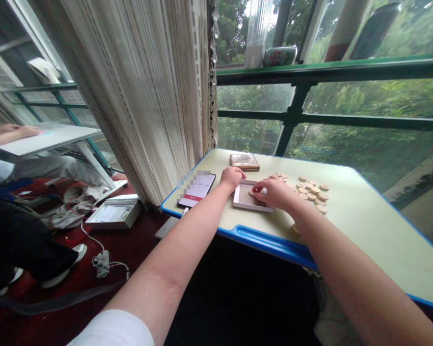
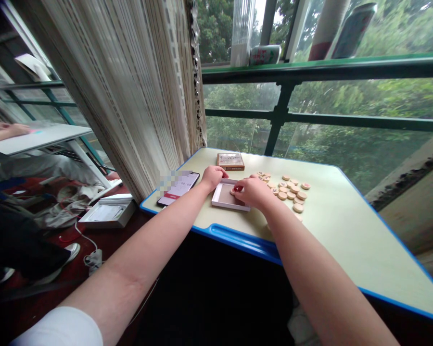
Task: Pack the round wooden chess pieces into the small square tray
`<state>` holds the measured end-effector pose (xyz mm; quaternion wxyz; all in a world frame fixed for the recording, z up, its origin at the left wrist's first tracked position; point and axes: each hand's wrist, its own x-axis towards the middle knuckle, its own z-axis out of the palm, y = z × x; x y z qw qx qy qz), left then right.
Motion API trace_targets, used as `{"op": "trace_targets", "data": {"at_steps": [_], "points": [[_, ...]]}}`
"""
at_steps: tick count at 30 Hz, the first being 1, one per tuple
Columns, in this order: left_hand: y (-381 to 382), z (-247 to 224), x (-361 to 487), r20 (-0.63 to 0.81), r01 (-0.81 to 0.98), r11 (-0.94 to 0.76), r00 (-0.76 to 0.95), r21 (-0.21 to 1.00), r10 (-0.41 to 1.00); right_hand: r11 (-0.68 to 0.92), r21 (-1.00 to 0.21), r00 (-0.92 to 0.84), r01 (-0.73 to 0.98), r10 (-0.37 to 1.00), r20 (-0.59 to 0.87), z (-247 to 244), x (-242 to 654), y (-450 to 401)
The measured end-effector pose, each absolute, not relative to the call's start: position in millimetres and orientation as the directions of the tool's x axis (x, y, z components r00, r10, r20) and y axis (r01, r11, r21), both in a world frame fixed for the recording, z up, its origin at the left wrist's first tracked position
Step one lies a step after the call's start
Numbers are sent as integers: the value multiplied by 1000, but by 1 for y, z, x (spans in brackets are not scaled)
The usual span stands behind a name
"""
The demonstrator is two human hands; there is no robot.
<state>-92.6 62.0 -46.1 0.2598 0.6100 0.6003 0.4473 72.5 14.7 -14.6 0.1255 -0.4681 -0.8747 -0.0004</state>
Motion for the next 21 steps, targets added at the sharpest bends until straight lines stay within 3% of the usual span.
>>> {"op": "trace_targets", "data": {"at_steps": [21], "points": [[59,-44,-89,144,434,-135,13,891,990,531,-79,-507,844,837,208,-17,73,17]]}}
